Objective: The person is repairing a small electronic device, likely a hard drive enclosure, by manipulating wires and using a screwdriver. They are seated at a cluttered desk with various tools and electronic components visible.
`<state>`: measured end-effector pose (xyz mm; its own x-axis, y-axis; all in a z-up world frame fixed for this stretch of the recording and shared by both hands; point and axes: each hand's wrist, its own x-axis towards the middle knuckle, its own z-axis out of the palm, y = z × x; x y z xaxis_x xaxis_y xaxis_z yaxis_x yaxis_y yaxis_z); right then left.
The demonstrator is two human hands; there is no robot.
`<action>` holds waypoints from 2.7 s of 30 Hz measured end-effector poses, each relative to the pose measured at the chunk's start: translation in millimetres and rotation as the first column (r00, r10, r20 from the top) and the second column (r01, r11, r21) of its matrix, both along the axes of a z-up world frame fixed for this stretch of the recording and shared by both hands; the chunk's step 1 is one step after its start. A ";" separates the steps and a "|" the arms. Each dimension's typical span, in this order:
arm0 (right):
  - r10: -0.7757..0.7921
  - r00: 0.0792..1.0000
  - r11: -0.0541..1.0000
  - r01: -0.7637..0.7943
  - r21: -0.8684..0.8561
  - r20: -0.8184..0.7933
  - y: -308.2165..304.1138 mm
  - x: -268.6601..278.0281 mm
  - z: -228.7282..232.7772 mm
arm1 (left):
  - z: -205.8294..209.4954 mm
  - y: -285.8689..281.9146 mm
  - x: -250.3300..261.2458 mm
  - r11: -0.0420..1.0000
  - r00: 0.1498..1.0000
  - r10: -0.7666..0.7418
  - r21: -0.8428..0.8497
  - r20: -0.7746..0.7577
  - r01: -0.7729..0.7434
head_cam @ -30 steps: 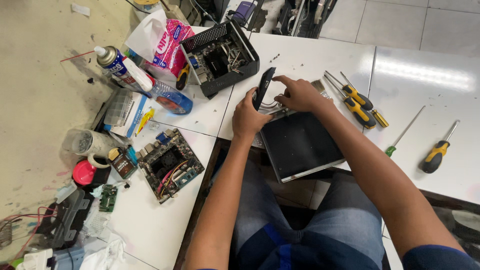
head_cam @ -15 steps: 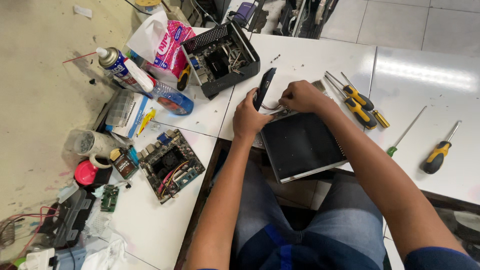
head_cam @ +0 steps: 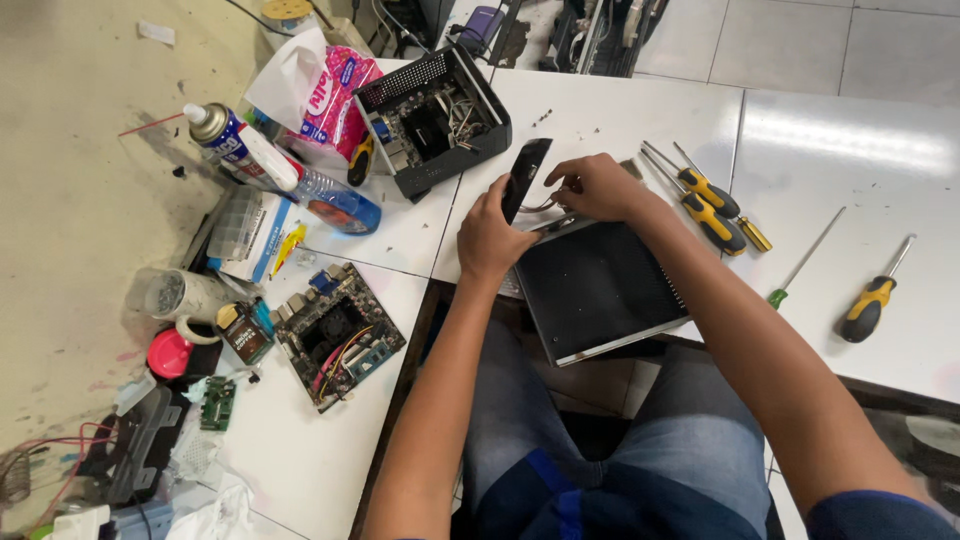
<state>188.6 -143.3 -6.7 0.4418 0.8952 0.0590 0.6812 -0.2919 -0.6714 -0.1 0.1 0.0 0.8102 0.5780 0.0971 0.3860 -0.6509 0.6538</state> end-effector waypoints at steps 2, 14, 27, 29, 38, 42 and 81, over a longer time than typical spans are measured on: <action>-0.004 1.000 1.000 0.004 -0.008 0.000 3.0 1.0 -2.9 | 3.0 -0.7 -0.9 0.998 0.999 -0.039 0.053 0.020 0.038; -0.008 0.999 0.998 0.005 0.056 0.047 3.6 6.3 -22.0 | 2.7 0.1 13.6 0.746 0.917 -0.399 0.583 0.006 0.321; -0.042 0.995 0.995 0.034 0.095 0.091 8.6 -5.3 -14.5 | -18.4 -18.9 21.9 0.351 0.826 -0.561 0.892 -0.044 0.286; -0.044 0.995 0.995 0.035 0.094 0.095 10.2 -5.2 -16.5 | -14.0 -30.2 20.2 0.358 0.855 -0.513 0.887 -0.074 0.292; -0.084 0.991 0.996 0.088 -0.033 0.100 10.7 -6.1 -30.2 | -28.9 -55.0 22.4 0.420 0.931 -0.364 0.898 0.036 0.129; -0.075 0.994 0.994 0.080 -0.068 0.083 21.9 4.5 -49.6 | -36.3 -52.8 26.0 0.469 0.927 -0.367 0.876 0.080 0.110; -0.077 0.995 0.943 0.093 -0.321 0.063 18.0 -1.4 -29.7 | 8.1 -52.9 -12.8 0.813 0.931 -0.362 0.471 -0.052 0.342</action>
<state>187.2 -125.4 -36.4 0.5210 0.8290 -0.2036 0.6741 -0.5458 -0.4977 -12.9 -52.8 8.1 0.9396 0.1327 0.3155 0.0528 -0.9669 0.2496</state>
